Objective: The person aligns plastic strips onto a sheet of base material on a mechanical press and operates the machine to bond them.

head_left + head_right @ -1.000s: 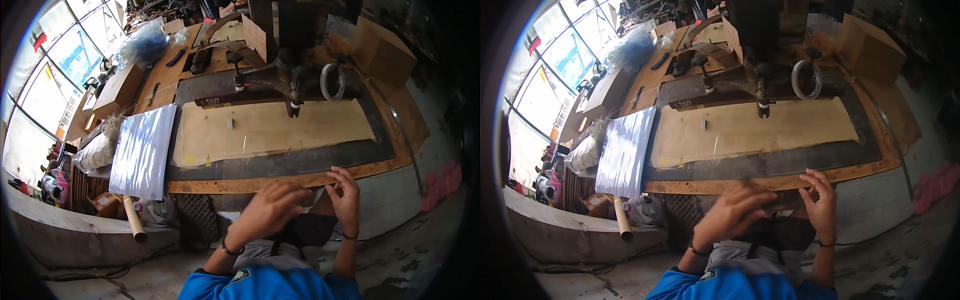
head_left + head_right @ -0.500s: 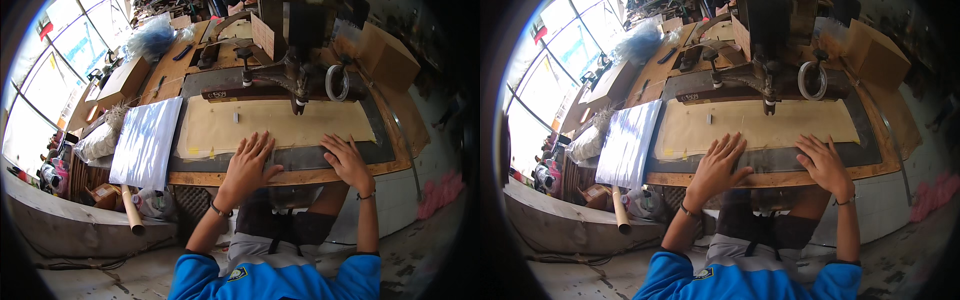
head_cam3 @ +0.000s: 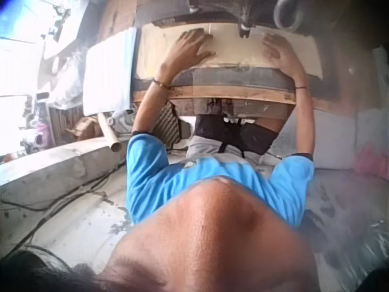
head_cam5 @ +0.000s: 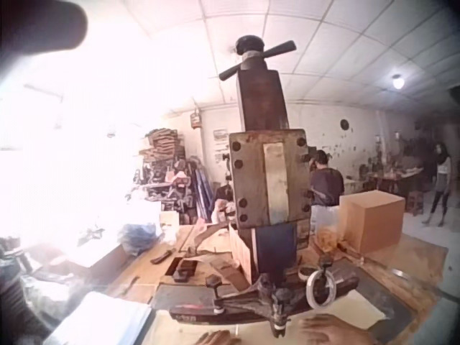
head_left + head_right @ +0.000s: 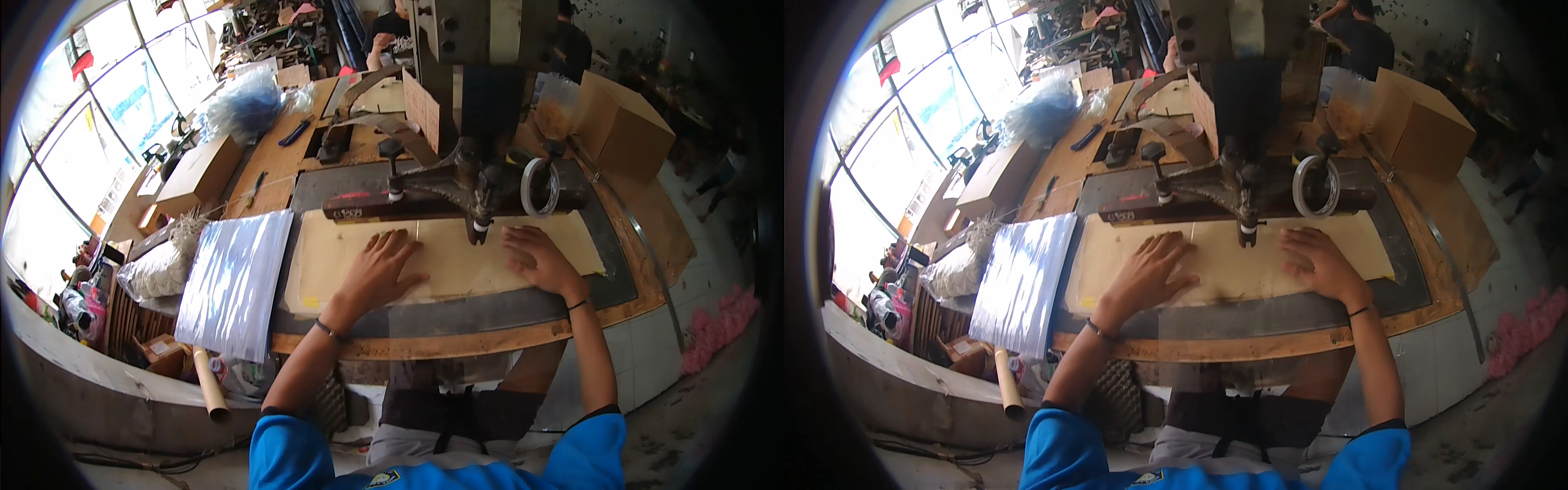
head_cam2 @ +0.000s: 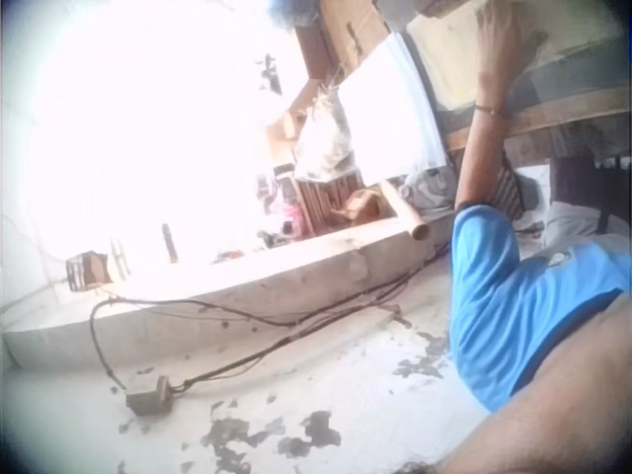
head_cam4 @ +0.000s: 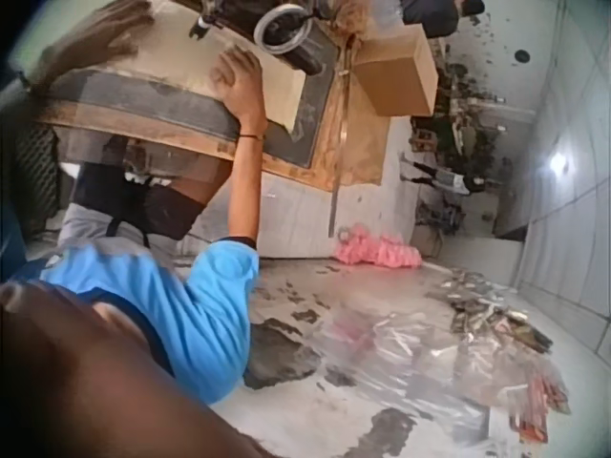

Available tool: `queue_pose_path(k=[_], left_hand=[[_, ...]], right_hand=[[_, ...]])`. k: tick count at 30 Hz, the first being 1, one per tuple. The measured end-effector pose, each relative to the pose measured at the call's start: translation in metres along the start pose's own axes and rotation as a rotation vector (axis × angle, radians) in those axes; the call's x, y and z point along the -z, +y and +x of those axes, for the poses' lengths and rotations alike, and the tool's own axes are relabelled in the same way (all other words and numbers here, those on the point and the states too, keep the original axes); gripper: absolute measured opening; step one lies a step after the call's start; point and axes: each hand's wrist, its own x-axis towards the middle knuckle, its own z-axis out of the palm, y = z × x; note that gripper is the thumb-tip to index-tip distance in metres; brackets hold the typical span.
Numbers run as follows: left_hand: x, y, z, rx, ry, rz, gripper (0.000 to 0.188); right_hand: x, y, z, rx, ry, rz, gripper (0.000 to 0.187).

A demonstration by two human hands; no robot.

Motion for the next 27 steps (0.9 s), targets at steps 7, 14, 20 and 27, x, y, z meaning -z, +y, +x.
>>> queue_pose_path(k=[7,14,20,27], left_hand=[[0.002,0.004,-0.002,0.058,0.037,-0.035,0.060],[0.007,0.004,-0.001,0.128,0.087,-0.098,0.049],[-0.002,0.000,0.002,0.082,0.093,-0.018,0.056],[-0.003,-0.005,0.000,0.126,0.065,-0.052,0.057]], right_hand=[[0.003,-0.002,-0.001,0.040,0.000,0.016,0.049],[0.002,0.002,0.001,0.059,0.079,-0.016,0.050],[0.002,0.003,-0.002,0.022,0.107,0.019,0.051],[-0.004,0.005,-0.001,-0.057,0.117,0.008,0.048]])
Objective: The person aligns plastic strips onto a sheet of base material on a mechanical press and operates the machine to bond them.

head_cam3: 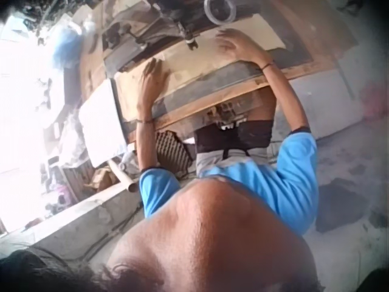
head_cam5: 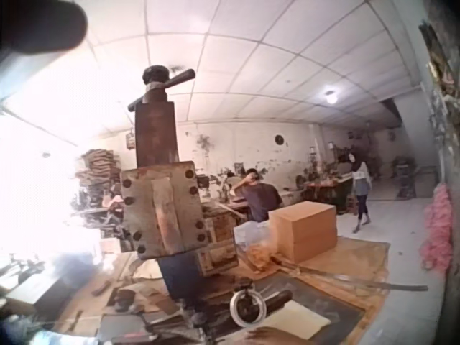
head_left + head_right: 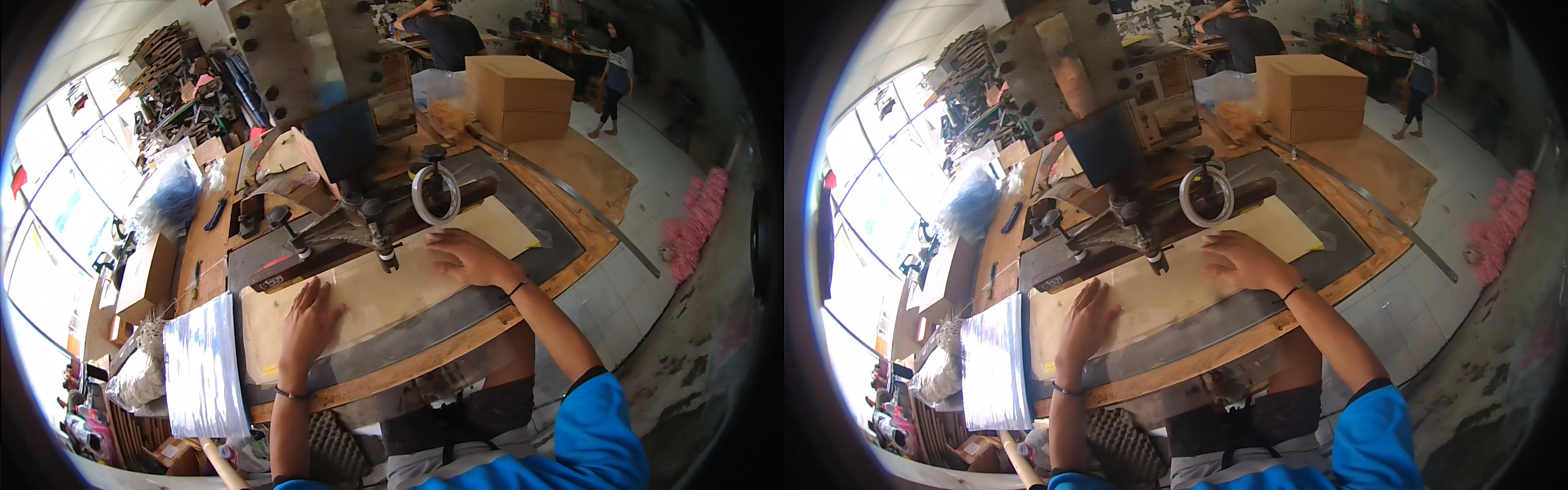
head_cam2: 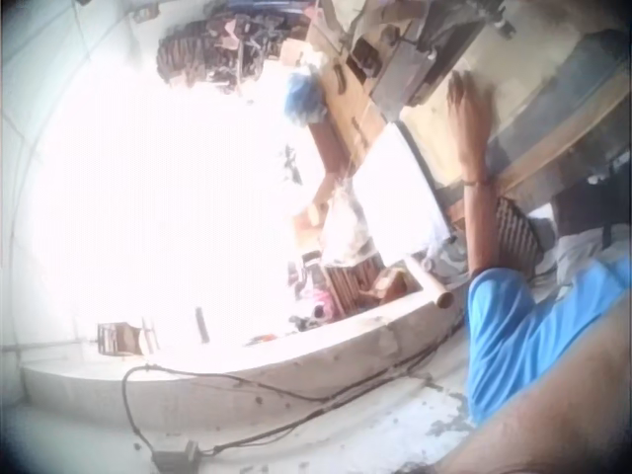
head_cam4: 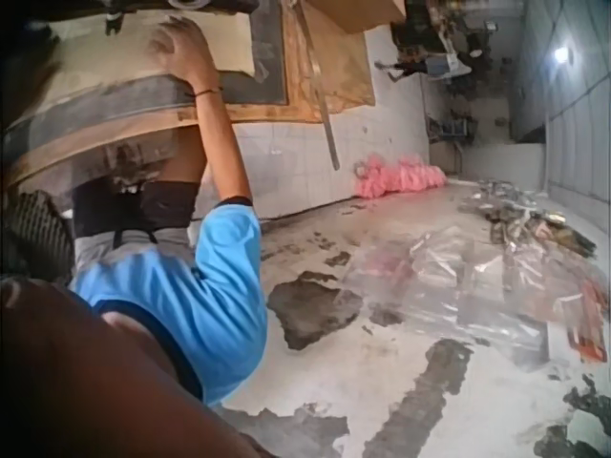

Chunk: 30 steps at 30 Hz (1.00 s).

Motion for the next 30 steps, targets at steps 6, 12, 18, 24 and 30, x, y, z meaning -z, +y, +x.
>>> queue_pose_path(k=[6,12,18,24,30], left_hand=[[-0.005,-0.011,0.001,-0.057,0.011,-0.022,0.060],[-0.007,-0.017,0.001,-0.055,-0.028,-0.057,0.062],[-0.005,-0.025,0.000,-0.019,-0.038,-0.166,0.060],[-0.004,-0.025,0.000,-0.024,-0.031,-0.205,0.064],[-0.007,-0.030,-0.001,-0.008,-0.029,-0.225,0.063]], right_hand=[[-0.003,0.005,-0.003,0.031,0.009,0.005,0.046],[-0.003,0.005,-0.004,-0.005,0.016,0.053,0.041],[-0.005,0.017,-0.003,-0.034,0.075,0.023,0.033],[-0.001,0.016,-0.005,0.010,0.045,-0.051,0.036],[-0.006,0.018,-0.002,-0.005,0.076,-0.049,0.038]])
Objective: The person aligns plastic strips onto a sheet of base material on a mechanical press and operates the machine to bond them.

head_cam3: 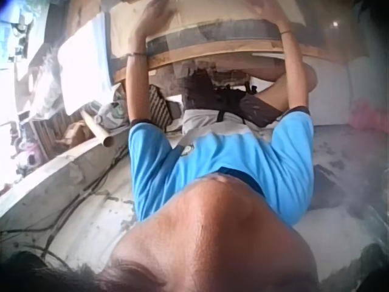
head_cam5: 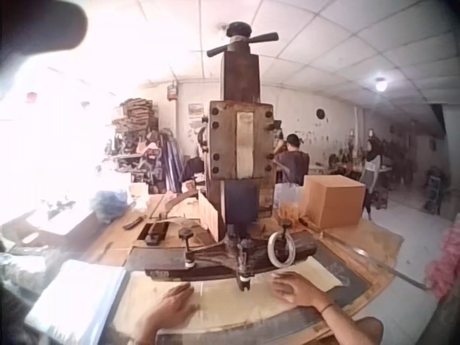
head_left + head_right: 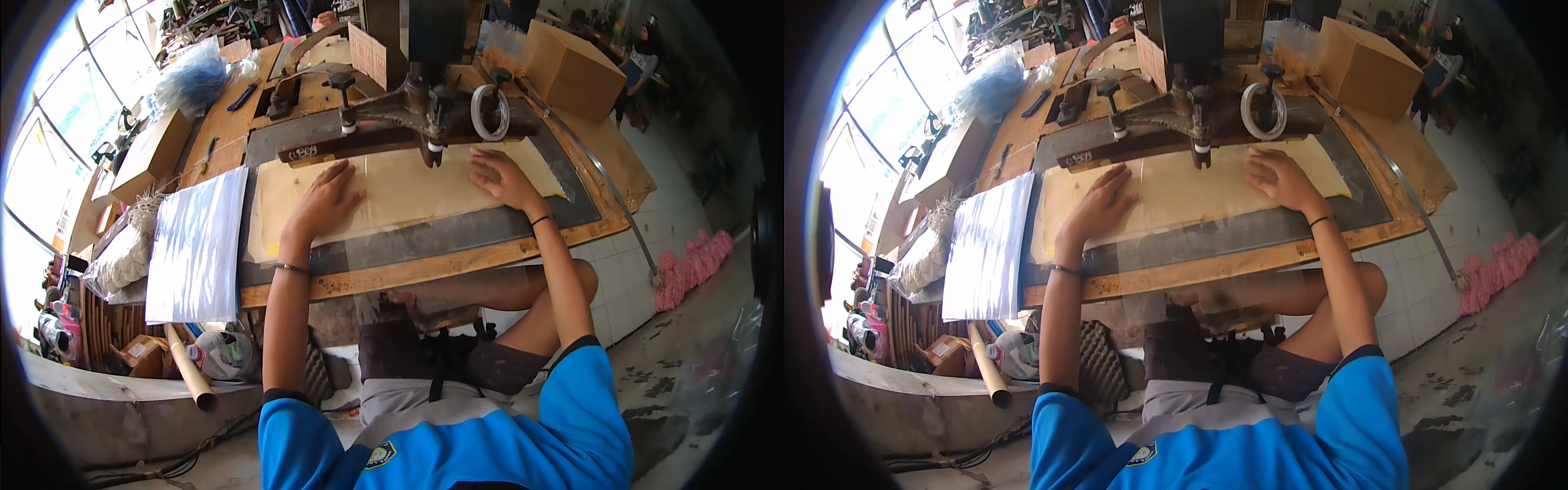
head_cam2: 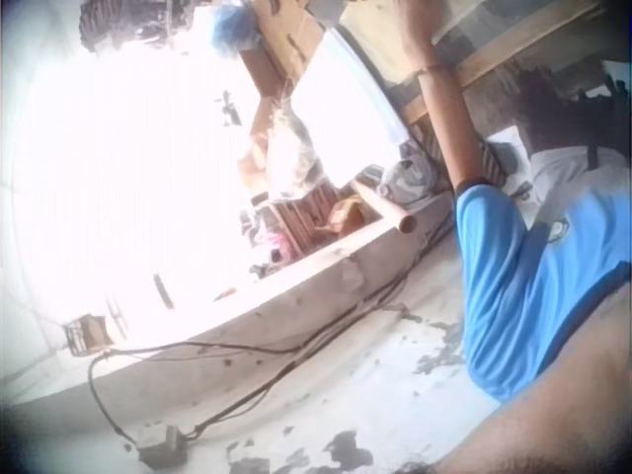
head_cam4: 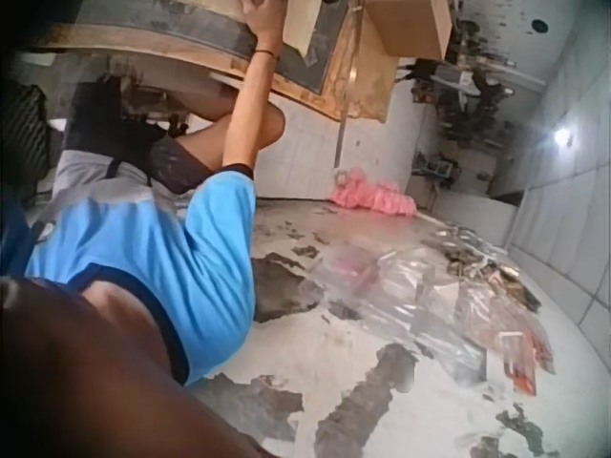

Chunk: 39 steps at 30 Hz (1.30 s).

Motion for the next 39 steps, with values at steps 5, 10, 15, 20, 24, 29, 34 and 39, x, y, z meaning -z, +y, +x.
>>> queue_pose_path(k=[5,10,15,20,24,29,34,39], left_hand=[[-0.001,-0.002,0.000,-0.023,0.024,0.000,0.061],[-0.004,-0.005,0.003,-0.014,0.030,0.011,0.059],[-0.003,-0.002,0.004,0.030,0.022,-0.003,0.061],[-0.004,-0.005,0.003,0.000,0.001,0.027,0.060],[-0.002,-0.006,0.000,0.027,0.008,0.015,0.061],[-0.004,-0.008,0.002,0.041,0.011,0.020,0.061],[0.008,-0.016,-0.003,0.092,0.044,0.012,0.062],[0.021,-0.030,-0.008,0.085,0.073,-0.042,0.059]], right_hand=[[-0.001,0.002,0.000,-0.007,0.066,0.060,0.042],[-0.004,0.004,0.001,-0.019,0.047,0.038,0.043],[-0.002,0.000,0.003,-0.026,0.047,-0.001,0.044],[0.000,0.002,0.003,-0.039,0.026,0.027,0.043],[-0.003,-0.001,0.003,-0.069,0.042,0.025,0.040],[-0.003,-0.005,0.002,-0.068,0.077,0.065,0.036],[0.002,0.009,-0.005,-0.109,0.136,0.073,0.032],[0.008,0.009,-0.007,-0.050,0.130,0.070,0.028]])
